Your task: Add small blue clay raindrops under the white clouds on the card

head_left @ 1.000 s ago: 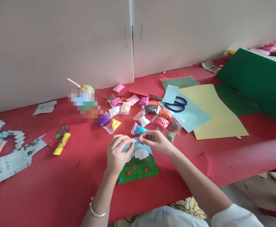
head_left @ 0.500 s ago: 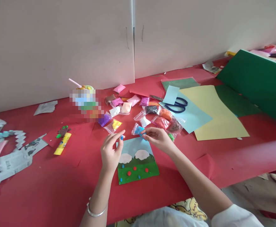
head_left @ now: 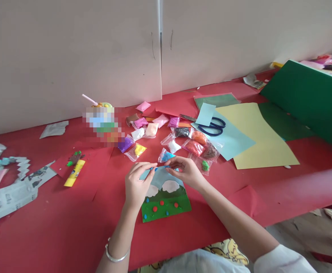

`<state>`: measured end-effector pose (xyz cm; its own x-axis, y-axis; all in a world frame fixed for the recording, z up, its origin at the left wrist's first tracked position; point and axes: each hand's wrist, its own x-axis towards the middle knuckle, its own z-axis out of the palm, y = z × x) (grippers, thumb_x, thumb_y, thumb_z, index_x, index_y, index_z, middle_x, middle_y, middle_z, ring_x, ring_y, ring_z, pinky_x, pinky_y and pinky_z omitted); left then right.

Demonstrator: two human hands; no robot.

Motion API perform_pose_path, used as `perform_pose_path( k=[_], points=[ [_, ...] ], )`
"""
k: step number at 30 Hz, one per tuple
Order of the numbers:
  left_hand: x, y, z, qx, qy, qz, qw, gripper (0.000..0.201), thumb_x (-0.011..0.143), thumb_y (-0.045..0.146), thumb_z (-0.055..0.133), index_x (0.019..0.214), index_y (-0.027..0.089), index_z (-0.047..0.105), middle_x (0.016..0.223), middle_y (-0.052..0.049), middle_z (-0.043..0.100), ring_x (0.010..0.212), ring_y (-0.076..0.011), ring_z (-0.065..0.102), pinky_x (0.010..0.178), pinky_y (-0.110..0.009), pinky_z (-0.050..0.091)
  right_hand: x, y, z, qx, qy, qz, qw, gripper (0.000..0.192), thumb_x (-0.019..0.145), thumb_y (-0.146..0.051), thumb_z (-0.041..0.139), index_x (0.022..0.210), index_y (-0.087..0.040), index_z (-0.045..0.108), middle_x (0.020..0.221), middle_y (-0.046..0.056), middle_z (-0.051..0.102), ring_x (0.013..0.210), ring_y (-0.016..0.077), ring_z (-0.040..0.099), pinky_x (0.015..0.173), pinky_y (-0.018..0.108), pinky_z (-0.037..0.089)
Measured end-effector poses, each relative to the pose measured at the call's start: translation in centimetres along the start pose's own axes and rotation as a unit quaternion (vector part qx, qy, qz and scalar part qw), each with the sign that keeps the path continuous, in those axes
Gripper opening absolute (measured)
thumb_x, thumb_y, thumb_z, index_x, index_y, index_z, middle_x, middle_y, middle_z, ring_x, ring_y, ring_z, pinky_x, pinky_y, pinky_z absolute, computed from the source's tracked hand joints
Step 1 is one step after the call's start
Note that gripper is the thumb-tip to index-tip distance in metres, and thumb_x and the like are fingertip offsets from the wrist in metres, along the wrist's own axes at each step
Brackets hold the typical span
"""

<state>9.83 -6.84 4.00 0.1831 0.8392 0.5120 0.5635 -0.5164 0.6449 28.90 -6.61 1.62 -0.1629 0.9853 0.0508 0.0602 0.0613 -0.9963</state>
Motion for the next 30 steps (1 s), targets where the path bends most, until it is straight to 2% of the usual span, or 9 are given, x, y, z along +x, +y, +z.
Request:
perform_pose_path(
  k=[5, 10, 13, 17, 21, 24, 26, 28, 30],
  points=[
    [0.0, 0.0, -0.3, -0.001, 0.019, -0.014, 1.000, 0.012, 0.088, 0.028, 0.062, 0.091, 0.021, 0.072, 0.084, -0.002, 0.074, 0.075, -0.0135, 0.068, 0.068, -0.024, 0.054, -0.1, 0.7, 0.2, -0.159, 0.005, -0.066, 0.985, 0.008, 0.084, -0.025, 0.063, 0.088, -0.020, 0.069, 0.086, 0.004, 0.071, 0.070, 0.0158, 0.066, 0.067, 0.030, 0.055],
    [0.0, -0.3, -0.5, 0.065, 0.009, -0.007, 0.998, 0.027, 0.092, 0.034, 0.056, 0.071, 0.019, 0.064, 0.063, 0.001, 0.063, 0.058, -0.0103, 0.060, 0.055, -0.021, 0.045, 0.3, 1.3, 0.9, -0.353, -0.042, -0.177, 0.918, 0.013, 0.091, -0.019, 0.056, 0.095, -0.021, 0.068, 0.092, 0.006, 0.071, 0.081, 0.0176, 0.066, 0.071, 0.029, 0.052],
    [0.1, -0.6, -0.6, 0.076, 0.013, -0.002, 0.997, 0.026, 0.093, 0.033, 0.054, 0.073, 0.018, 0.061, 0.065, 0.001, 0.061, 0.057, -0.0094, 0.057, 0.053, -0.020, 0.044, 1.4, 0.6, 1.7, -0.431, -0.061, -0.215, 0.875, 0.017, 0.095, -0.019, 0.052, 0.099, -0.019, 0.068, 0.093, 0.006, 0.071, 0.087, 0.0180, 0.065, 0.077, 0.030, 0.049],
    [0.3, -0.9, -0.7, 0.078, 0.050, 0.008, 0.996, 0.013, 0.091, 0.027, 0.058, 0.087, 0.018, 0.067, 0.080, -0.002, 0.069, 0.067, -0.0105, 0.063, 0.064, -0.021, 0.050, 3.7, -0.4, 3.2, -0.520, -0.087, -0.212, 0.823, 0.022, 0.097, -0.018, 0.047, 0.099, -0.017, 0.069, 0.093, 0.008, 0.071, 0.087, 0.0187, 0.062, 0.078, 0.033, 0.042],
    [0.3, -1.3, -1.2, 0.092, 0.089, 0.022, 0.992, 0.015, 0.091, 0.023, 0.057, 0.096, 0.019, 0.071, 0.085, -0.004, 0.071, 0.075, -0.0129, 0.065, 0.072, -0.024, 0.053, 5.4, -0.4, 4.6, -0.573, -0.113, -0.177, 0.792, 0.026, 0.096, -0.015, 0.046, 0.102, -0.019, 0.071, 0.097, 0.009, 0.071, 0.097, 0.0234, 0.057, 0.082, 0.037, 0.038],
    [0.3, -1.6, -1.4, 0.115, 0.114, 0.025, 0.986, 0.019, 0.091, 0.023, 0.057, 0.100, 0.019, 0.072, 0.083, -0.005, 0.069, 0.078, -0.0146, 0.063, 0.074, -0.027, 0.053, 5.3, -0.4, 4.7, -0.574, -0.140, -0.160, 0.791, 0.025, 0.094, -0.016, 0.049, 0.106, -0.020, 0.071, 0.105, 0.011, 0.070, 0.106, 0.0272, 0.054, 0.087, 0.042, 0.037],
    [0.3, -1.6, -1.6, 0.124, 0.125, 0.024, 0.984, 0.020, 0.092, 0.023, 0.056, 0.103, 0.019, 0.072, 0.084, -0.005, 0.069, 0.079, -0.0152, 0.063, 0.074, -0.028, 0.053, 4.9, -0.6, 4.2, -0.549, -0.139, -0.165, 0.808, 0.025, 0.092, -0.019, 0.052, 0.110, -0.021, 0.070, 0.113, 0.011, 0.068, 0.114, 0.0290, 0.051, 0.092, 0.045, 0.036],
    [0.3, -1.4, -1.6, 0.126, 0.131, 0.028, 0.983, 0.021, 0.092, 0.021, 0.055, 0.104, 0.020, 0.072, 0.088, -0.006, 0.071, 0.081, -0.0157, 0.063, 0.075, -0.029, 0.053, 4.2, -1.0, 3.4, -0.500, -0.111, -0.173, 0.841, 0.025, 0.092, -0.021, 0.053, 0.111, -0.023, 0.069, 0.119, 0.010, 0.066, 0.119, 0.0298, 0.048, 0.097, 0.049, 0.033],
    [0.3, -1.0, -1.7, 0.125, 0.135, 0.044, 0.982, 0.023, 0.092, 0.018, 0.054, 0.106, 0.020, 0.071, 0.092, -0.006, 0.072, 0.084, -0.0161, 0.065, 0.077, -0.029, 0.054, 3.5, -1.5, 2.8, -0.420, -0.058, -0.171, 0.890, 0.026, 0.093, -0.022, 0.050, 0.110, -0.025, 0.069, 0.121, 0.009, 0.065, 0.119, 0.0287, 0.049, 0.100, 0.050, 0.033]
  ],
)
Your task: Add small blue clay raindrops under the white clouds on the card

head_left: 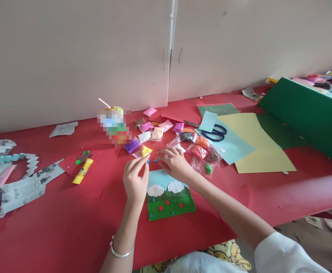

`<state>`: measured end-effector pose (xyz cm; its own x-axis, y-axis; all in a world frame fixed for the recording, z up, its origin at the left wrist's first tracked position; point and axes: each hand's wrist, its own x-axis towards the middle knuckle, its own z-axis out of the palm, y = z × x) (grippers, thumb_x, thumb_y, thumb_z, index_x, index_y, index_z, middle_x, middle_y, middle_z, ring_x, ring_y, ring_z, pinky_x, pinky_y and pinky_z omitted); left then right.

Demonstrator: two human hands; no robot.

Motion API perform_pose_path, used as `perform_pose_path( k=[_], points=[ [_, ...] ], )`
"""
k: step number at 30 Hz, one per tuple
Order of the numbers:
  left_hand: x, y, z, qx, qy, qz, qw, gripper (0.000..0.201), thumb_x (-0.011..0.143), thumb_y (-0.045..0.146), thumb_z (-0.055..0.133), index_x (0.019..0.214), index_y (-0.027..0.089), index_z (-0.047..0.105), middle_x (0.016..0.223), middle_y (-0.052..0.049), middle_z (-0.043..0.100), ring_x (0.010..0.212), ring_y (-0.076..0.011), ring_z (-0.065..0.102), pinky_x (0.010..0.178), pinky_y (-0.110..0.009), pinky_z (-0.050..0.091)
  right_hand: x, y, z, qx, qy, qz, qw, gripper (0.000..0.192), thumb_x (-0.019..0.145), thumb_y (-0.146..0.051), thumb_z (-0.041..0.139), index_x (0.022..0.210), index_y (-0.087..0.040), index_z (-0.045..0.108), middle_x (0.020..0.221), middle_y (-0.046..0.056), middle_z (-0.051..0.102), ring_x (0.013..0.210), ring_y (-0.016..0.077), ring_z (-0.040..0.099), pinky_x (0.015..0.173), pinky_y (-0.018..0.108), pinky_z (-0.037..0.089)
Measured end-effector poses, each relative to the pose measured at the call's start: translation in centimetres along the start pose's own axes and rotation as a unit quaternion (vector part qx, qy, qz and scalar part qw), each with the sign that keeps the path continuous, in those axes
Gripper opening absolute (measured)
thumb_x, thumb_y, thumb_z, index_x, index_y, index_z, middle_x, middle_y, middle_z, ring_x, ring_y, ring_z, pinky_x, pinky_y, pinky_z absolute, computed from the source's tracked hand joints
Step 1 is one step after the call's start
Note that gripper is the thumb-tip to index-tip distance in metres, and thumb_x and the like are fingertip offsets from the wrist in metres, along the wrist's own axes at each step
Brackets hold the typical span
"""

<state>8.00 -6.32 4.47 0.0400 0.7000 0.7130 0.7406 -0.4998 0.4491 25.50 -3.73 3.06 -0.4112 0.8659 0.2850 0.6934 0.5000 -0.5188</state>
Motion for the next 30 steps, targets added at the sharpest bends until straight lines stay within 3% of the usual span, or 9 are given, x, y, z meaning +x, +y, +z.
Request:
perform_pose_path(
  k=[2, 4, 7, 9, 12, 15, 20, 24, 30],
  points=[
    [0.0, 0.6, 0.0, -0.015, 0.001, 0.024, 1.000, 0.024, 0.091, 0.013, 0.054, 0.108, 0.020, 0.070, 0.096, -0.006, 0.073, 0.087, -0.0161, 0.066, 0.079, -0.029, 0.054, -0.7, -0.4, -0.5, 0.128, 0.068, 0.043, 0.988, 0.025, 0.094, -0.028, 0.048, 0.109, -0.026, 0.068, 0.120, 0.008, 0.065, 0.115, 0.0266, 0.053, 0.101, 0.048, 0.035],
    [-0.2, 1.5, 0.2, -0.035, -0.004, 0.047, 0.998, 0.027, 0.089, 0.009, 0.054, 0.109, 0.020, 0.069, 0.097, -0.006, 0.074, 0.089, -0.0158, 0.066, 0.081, -0.029, 0.054, -1.2, -1.2, -0.6, 0.314, 0.127, 0.101, 0.935, 0.028, 0.095, -0.039, 0.046, 0.109, -0.027, 0.066, 0.120, 0.007, 0.065, 0.114, 0.0245, 0.056, 0.101, 0.046, 0.038],
    [-1.1, 3.1, 0.9, -0.043, -0.033, 0.093, 0.994, 0.031, 0.087, 0.004, 0.055, 0.111, 0.020, 0.067, 0.094, -0.003, 0.075, 0.087, -0.0158, 0.067, 0.082, -0.029, 0.054, -1.6, -2.8, -0.2, 0.620, 0.151, 0.192, 0.746, 0.041, 0.090, -0.059, 0.044, 0.108, -0.027, 0.064, 0.123, 0.005, 0.065, 0.118, 0.0245, 0.057, 0.102, 0.044, 0.042],
    [-1.9, 4.3, 1.5, -0.038, -0.069, 0.134, 0.988, 0.033, 0.087, 0.004, 0.054, 0.114, 0.019, 0.065, 0.097, -0.003, 0.075, 0.091, -0.0171, 0.068, 0.085, -0.030, 0.054, -1.5, -3.5, -0.2, 0.738, 0.144, 0.220, 0.621, 0.048, 0.088, -0.064, 0.044, 0.107, -0.026, 0.064, 0.123, 0.005, 0.065, 0.120, 0.0251, 0.057, 0.105, 0.044, 0.042],
    [-2.9, 5.8, 2.1, -0.032, -0.133, 0.176, 0.975, 0.043, 0.089, 0.004, 0.047, 0.129, 0.018, 0.056, 0.114, -0.003, 0.072, 0.112, -0.0201, 0.064, 0.094, -0.034, 0.052, -1.1, -3.2, -0.5, 0.789, 0.191, 0.226, 0.539, 0.047, 0.089, -0.061, 0.040, 0.109, -0.024, 0.064, 0.127, 0.006, 0.064, 0.125, 0.0230, 0.054, 0.109, 0.043, 0.039],
    [-3.3, 6.5, 2.3, -0.022, -0.179, 0.212, 0.960, 0.053, 0.091, 0.007, 0.041, 0.143, 0.018, 0.041, 0.125, -0.004, 0.067, 0.125, -0.0210, 0.056, 0.101, -0.038, 0.048, -0.8, -1.6, -0.7, 0.771, 0.235, 0.215, 0.551, 0.049, 0.091, -0.060, 0.032, 0.116, -0.027, 0.060, 0.140, 0.004, 0.055, 0.132, 0.0206, 0.049, 0.109, 0.043, 0.039],
    [-3.0, 6.0, 2.2, 0.018, -0.195, 0.164, 0.967, 0.046, 0.093, 0.021, 0.046, 0.139, 0.016, 0.047, 0.130, -0.007, 0.063, 0.127, -0.0265, 0.054, 0.107, -0.046, 0.043, -1.0, 0.0, -0.4, 0.685, 0.228, 0.198, 0.663, 0.061, 0.093, -0.060, 0.016, 0.128, -0.027, 0.053, 0.147, 0.007, 0.048, 0.131, 0.0248, 0.049, 0.102, 0.052, 0.044],
    [-3.0, 6.0, 2.2, -0.017, -0.199, 0.168, 0.965, 0.042, 0.094, 0.022, 0.046, 0.135, 0.020, 0.051, 0.126, -0.005, 0.066, 0.124, -0.0234, 0.057, 0.107, -0.043, 0.042, -1.1, -0.2, -0.4, 0.632, 0.251, 0.211, 0.702, 0.065, 0.094, -0.059, 0.011, 0.134, -0.027, 0.050, 0.146, 0.006, 0.048, 0.130, 0.0235, 0.051, 0.101, 0.049, 0.045],
    [-3.0, 6.4, 2.2, -0.015, -0.222, 0.168, 0.960, 0.048, 0.095, 0.031, 0.048, 0.139, 0.013, 0.046, 0.132, -0.009, 0.061, 0.130, -0.0262, 0.051, 0.110, -0.045, 0.038, -1.3, -0.7, 0.1, 0.598, 0.190, 0.202, 0.752, 0.076, 0.092, -0.065, 0.002, 0.143, -0.024, 0.040, 0.148, 0.009, 0.045, 0.130, 0.0233, 0.051, 0.100, 0.046, 0.046]
  ],
)
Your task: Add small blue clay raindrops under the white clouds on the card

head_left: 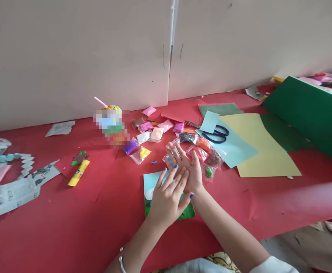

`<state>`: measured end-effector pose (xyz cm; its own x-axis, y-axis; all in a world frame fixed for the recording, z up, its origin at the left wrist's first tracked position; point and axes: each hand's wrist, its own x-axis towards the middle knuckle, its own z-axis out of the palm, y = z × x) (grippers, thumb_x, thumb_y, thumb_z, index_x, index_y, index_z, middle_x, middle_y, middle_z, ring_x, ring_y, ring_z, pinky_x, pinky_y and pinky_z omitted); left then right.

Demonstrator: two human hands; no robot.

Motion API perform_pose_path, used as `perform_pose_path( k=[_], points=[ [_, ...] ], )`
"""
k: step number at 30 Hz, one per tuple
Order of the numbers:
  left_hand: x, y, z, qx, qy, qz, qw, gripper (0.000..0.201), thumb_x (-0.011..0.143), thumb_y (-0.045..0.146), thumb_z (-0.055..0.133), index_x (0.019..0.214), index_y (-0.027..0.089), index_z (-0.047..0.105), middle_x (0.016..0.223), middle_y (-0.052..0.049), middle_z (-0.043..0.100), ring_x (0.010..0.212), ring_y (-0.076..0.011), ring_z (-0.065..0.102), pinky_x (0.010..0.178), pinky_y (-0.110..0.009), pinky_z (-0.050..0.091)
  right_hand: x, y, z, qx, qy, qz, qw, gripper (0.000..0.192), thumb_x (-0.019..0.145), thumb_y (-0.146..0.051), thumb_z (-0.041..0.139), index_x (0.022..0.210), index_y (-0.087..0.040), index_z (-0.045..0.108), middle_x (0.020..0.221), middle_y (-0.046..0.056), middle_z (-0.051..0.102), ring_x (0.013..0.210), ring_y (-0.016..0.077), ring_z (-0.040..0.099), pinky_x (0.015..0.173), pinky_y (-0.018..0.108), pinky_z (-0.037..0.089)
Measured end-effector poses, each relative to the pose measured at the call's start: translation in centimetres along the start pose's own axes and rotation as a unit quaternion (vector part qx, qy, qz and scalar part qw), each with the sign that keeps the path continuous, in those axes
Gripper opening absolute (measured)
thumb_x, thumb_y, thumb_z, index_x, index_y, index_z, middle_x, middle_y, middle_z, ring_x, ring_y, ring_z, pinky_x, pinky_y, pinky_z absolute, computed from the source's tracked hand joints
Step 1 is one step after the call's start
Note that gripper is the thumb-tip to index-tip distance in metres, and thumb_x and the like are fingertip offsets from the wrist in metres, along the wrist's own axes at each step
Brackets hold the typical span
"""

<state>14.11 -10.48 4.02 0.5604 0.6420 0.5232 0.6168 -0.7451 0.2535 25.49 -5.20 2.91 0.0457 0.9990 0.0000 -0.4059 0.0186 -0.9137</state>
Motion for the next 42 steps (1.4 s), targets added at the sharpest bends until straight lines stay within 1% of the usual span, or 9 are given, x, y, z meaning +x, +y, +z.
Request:
perform_pose_path(
  k=[3, 7, 13, 19, 23, 27, 30, 34, 42],
  points=[
    [0.0, -0.2, 0.0, 0.013, 0.014, -0.009, 1.000, 0.044, 0.095, 0.029, 0.048, 0.136, 0.014, 0.049, 0.130, -0.008, 0.063, 0.128, -0.0268, 0.053, 0.110, -0.046, 0.037, 0.2, -0.2, -0.5, 0.015, 0.008, -0.010, 1.000, 0.074, 0.092, -0.064, 0.002, 0.144, -0.024, 0.038, 0.151, 0.008, 0.041, 0.133, 0.0236, 0.048, 0.101, 0.047, 0.046],
    [-0.1, -0.1, -0.3, -0.040, 0.015, 0.029, 0.999, 0.044, 0.094, 0.021, 0.046, 0.137, 0.018, 0.049, 0.125, -0.005, 0.067, 0.125, -0.0217, 0.056, 0.109, -0.041, 0.039, 0.3, -0.6, -1.0, 0.009, 0.012, -0.029, 0.999, 0.072, 0.092, -0.063, -0.001, 0.147, -0.028, 0.029, 0.158, 0.005, 0.028, 0.140, 0.0213, 0.039, 0.102, 0.047, 0.045],
    [0.0, 0.0, 0.0, -0.006, 0.008, -0.006, 1.000, 0.048, 0.094, 0.027, 0.047, 0.141, 0.016, 0.044, 0.128, -0.008, 0.064, 0.129, -0.0265, 0.052, 0.111, -0.048, 0.037, -0.1, -0.1, -0.3, 0.025, 0.008, 0.005, 1.000, 0.075, 0.091, -0.062, 0.000, 0.144, -0.021, 0.036, 0.152, 0.011, 0.040, 0.133, 0.0239, 0.048, 0.100, 0.049, 0.046],
    [-0.2, 0.0, 0.2, -0.036, 0.014, 0.028, 0.999, 0.047, 0.094, 0.022, 0.044, 0.141, 0.018, 0.044, 0.125, -0.006, 0.066, 0.124, -0.0225, 0.056, 0.109, -0.044, 0.038, 0.2, -0.6, -1.0, 0.026, 0.041, -0.023, 0.999, 0.073, 0.091, -0.065, 0.001, 0.145, -0.027, 0.032, 0.157, 0.005, 0.031, 0.141, 0.0198, 0.038, 0.106, 0.047, 0.043],
    [-0.2, 0.2, 0.1, -0.053, 0.001, -0.003, 0.999, 0.056, 0.095, 0.025, 0.043, 0.149, 0.018, 0.028, 0.128, -0.008, 0.065, 0.125, -0.0241, 0.056, 0.109, -0.046, 0.039, -0.1, -1.1, -0.4, 0.071, 0.091, -0.036, 0.993, 0.064, 0.093, -0.059, 0.011, 0.136, -0.026, 0.044, 0.150, 0.007, 0.043, 0.138, 0.0200, 0.042, 0.109, 0.049, 0.039],
    [-0.3, 0.6, 0.1, -0.144, -0.039, -0.039, 0.988, 0.060, 0.098, 0.031, 0.037, 0.153, 0.020, 0.016, 0.143, -0.009, 0.051, 0.133, -0.0226, 0.049, 0.112, -0.046, 0.039, -0.4, -1.6, 0.1, 0.059, 0.146, -0.094, 0.983, 0.055, 0.093, -0.053, 0.015, 0.132, -0.027, 0.045, 0.148, 0.007, 0.046, 0.140, 0.0189, 0.039, 0.114, 0.048, 0.032],
    [-0.5, 1.1, 0.2, -0.201, -0.059, -0.064, 0.976, 0.062, 0.098, 0.036, 0.037, 0.154, 0.023, 0.014, 0.149, -0.009, 0.043, 0.139, -0.0245, 0.040, 0.114, -0.047, 0.039, -0.6, -1.6, 0.3, 0.019, 0.178, -0.137, 0.974, 0.053, 0.094, -0.049, 0.014, 0.134, -0.029, 0.042, 0.148, 0.006, 0.044, 0.142, 0.0184, 0.035, 0.115, 0.049, 0.030],
    [-0.7, 1.6, 0.1, -0.217, -0.070, -0.096, 0.969, 0.069, 0.096, 0.043, 0.041, 0.154, 0.023, 0.009, 0.153, -0.010, 0.035, 0.142, -0.0280, 0.033, 0.110, -0.047, 0.044, -0.9, -1.3, 0.3, -0.023, 0.171, -0.177, 0.969, 0.051, 0.095, -0.046, 0.013, 0.133, -0.030, 0.042, 0.147, 0.005, 0.044, 0.142, 0.0179, 0.034, 0.116, 0.049, 0.029],
    [-0.6, 1.8, -0.1, -0.312, -0.086, -0.152, 0.934, 0.058, 0.098, 0.040, 0.038, 0.152, 0.026, 0.021, 0.151, -0.007, 0.040, 0.140, -0.0236, 0.038, 0.110, -0.041, 0.045, -0.7, -2.0, 0.0, 0.009, 0.210, -0.187, 0.960, 0.050, 0.093, -0.047, 0.017, 0.131, -0.030, 0.046, 0.147, 0.003, 0.044, 0.142, 0.0190, 0.035, 0.117, 0.049, 0.027]
  ],
)
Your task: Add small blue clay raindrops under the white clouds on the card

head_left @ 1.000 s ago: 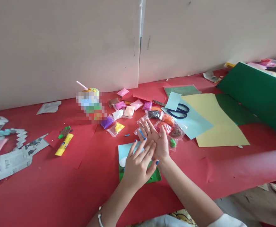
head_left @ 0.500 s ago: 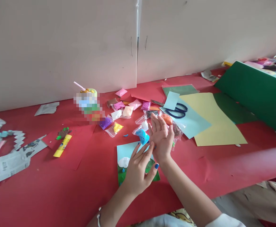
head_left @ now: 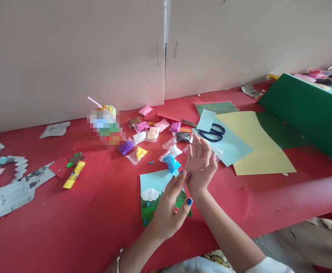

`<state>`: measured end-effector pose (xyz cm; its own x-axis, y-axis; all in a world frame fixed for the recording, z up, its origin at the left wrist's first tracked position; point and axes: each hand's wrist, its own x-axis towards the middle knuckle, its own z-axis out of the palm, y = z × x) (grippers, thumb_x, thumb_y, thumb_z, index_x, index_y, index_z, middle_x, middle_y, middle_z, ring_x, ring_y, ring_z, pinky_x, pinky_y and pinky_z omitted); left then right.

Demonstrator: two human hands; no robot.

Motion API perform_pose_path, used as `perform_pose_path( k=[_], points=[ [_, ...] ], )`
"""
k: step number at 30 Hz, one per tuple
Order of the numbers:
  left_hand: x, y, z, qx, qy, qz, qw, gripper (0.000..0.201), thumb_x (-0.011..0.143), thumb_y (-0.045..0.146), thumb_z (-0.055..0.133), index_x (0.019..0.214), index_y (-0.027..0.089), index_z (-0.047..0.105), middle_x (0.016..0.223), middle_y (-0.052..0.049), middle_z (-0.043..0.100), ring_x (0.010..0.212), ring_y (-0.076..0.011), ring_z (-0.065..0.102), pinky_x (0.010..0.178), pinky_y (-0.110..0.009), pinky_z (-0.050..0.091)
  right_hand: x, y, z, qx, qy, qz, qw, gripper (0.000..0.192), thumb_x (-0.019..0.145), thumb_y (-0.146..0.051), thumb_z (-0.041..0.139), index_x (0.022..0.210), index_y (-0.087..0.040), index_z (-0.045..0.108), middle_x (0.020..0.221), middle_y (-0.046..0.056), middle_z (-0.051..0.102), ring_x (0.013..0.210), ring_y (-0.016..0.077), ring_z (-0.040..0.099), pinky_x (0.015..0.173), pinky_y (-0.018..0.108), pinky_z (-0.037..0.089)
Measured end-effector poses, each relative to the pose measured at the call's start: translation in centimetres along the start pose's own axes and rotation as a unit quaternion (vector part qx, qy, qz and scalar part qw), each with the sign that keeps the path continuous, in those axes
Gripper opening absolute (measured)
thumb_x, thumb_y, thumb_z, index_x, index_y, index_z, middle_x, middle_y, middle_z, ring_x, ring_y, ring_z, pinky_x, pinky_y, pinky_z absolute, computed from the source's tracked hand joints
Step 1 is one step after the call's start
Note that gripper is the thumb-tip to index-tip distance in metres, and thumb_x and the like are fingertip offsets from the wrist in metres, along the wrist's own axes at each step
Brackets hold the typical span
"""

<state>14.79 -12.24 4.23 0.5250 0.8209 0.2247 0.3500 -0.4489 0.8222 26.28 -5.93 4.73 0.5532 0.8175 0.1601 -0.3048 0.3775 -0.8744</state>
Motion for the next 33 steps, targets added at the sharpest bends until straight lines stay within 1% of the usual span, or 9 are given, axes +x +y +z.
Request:
perform_pose_path(
  k=[3, 8, 10, 13, 16, 20, 25, 30, 33],
  points=[
    [0.2, -0.4, 0.1, 0.033, 0.053, 0.010, 0.998, 0.052, 0.097, 0.029, 0.043, 0.148, 0.027, 0.033, 0.144, -0.006, 0.050, 0.137, -0.0218, 0.043, 0.109, -0.040, 0.046, -0.3, 0.0, 0.2, 0.027, -0.017, 0.015, 0.999, 0.047, 0.093, -0.045, 0.019, 0.125, -0.029, 0.050, 0.145, 0.004, 0.048, 0.142, 0.0191, 0.036, 0.117, 0.049, 0.027],
    [0.6, -0.9, 0.4, 0.111, 0.116, 0.079, 0.984, 0.047, 0.091, 0.012, 0.047, 0.134, 0.028, 0.050, 0.125, -0.003, 0.066, 0.120, -0.0192, 0.059, 0.104, -0.041, 0.048, -0.2, 0.3, 0.0, 0.054, -0.001, 0.048, 0.997, 0.043, 0.093, -0.046, 0.022, 0.119, -0.030, 0.052, 0.144, 0.003, 0.049, 0.141, 0.0187, 0.036, 0.117, 0.048, 0.026],
    [0.8, -0.8, 0.3, 0.118, 0.144, 0.090, 0.978, 0.041, 0.088, 0.009, 0.051, 0.125, 0.027, 0.056, 0.114, -0.001, 0.071, 0.112, -0.0180, 0.063, 0.098, -0.038, 0.052, -0.3, 0.5, 0.0, 0.078, -0.011, 0.059, 0.995, 0.041, 0.092, -0.046, 0.024, 0.116, -0.030, 0.054, 0.142, 0.003, 0.052, 0.140, 0.0187, 0.038, 0.117, 0.047, 0.026],
    [1.1, -0.7, -0.1, 0.112, 0.175, 0.094, 0.974, 0.027, 0.087, 0.011, 0.057, 0.109, 0.025, 0.065, 0.099, -0.001, 0.073, 0.099, -0.0167, 0.066, 0.087, -0.034, 0.055, -0.7, 0.6, 0.1, 0.118, -0.051, 0.075, 0.989, 0.038, 0.091, -0.047, 0.029, 0.111, -0.028, 0.055, 0.139, 0.005, 0.055, 0.137, 0.0197, 0.042, 0.116, 0.047, 0.028],
    [1.4, -0.6, -0.5, 0.110, 0.182, 0.096, 0.972, 0.017, 0.085, 0.012, 0.062, 0.096, 0.023, 0.067, 0.090, 0.000, 0.073, 0.089, -0.0158, 0.066, 0.081, -0.032, 0.055, -1.1, 0.6, 0.3, 0.149, -0.077, 0.120, 0.978, 0.037, 0.090, -0.050, 0.034, 0.109, -0.028, 0.057, 0.137, 0.004, 0.057, 0.136, 0.0203, 0.044, 0.114, 0.046, 0.031],
    [1.4, -0.7, -0.8, 0.100, 0.179, 0.097, 0.974, 0.013, 0.084, 0.009, 0.063, 0.087, 0.022, 0.065, 0.083, 0.001, 0.071, 0.085, -0.0152, 0.064, 0.079, -0.031, 0.054, -1.5, 0.4, 0.5, 0.190, -0.081, 0.166, 0.964, 0.035, 0.088, -0.054, 0.041, 0.106, -0.030, 0.061, 0.130, 0.001, 0.062, 0.134, 0.0198, 0.045, 0.114, 0.044, 0.029],
    [1.5, -0.9, -1.0, 0.108, 0.172, 0.100, 0.974, 0.011, 0.085, 0.012, 0.062, 0.088, 0.022, 0.065, 0.083, 0.001, 0.071, 0.085, -0.0159, 0.064, 0.080, -0.032, 0.052, -1.7, 0.3, 0.6, 0.212, -0.095, 0.183, 0.955, 0.035, 0.088, -0.055, 0.042, 0.103, -0.031, 0.063, 0.123, 0.000, 0.065, 0.132, 0.0204, 0.047, 0.113, 0.043, 0.030],
    [1.6, -1.1, -1.4, 0.131, 0.151, 0.121, 0.972, 0.011, 0.086, 0.013, 0.061, 0.090, 0.023, 0.065, 0.084, 0.001, 0.072, 0.084, -0.0158, 0.063, 0.079, -0.033, 0.050, -1.5, 0.3, 0.6, 0.218, -0.076, 0.214, 0.949, 0.037, 0.085, -0.057, 0.044, 0.102, -0.030, 0.063, 0.123, 0.001, 0.065, 0.132, 0.0217, 0.047, 0.113, 0.043, 0.031],
    [1.7, -1.1, -1.6, 0.140, 0.144, 0.130, 0.971, 0.012, 0.087, 0.012, 0.060, 0.090, 0.023, 0.065, 0.085, 0.001, 0.072, 0.084, -0.0154, 0.063, 0.079, -0.032, 0.050, -1.4, 0.3, 0.5, 0.204, -0.080, 0.218, 0.951, 0.038, 0.084, -0.058, 0.043, 0.103, -0.031, 0.062, 0.125, 0.002, 0.064, 0.132, 0.0219, 0.047, 0.112, 0.044, 0.032]
  ],
)
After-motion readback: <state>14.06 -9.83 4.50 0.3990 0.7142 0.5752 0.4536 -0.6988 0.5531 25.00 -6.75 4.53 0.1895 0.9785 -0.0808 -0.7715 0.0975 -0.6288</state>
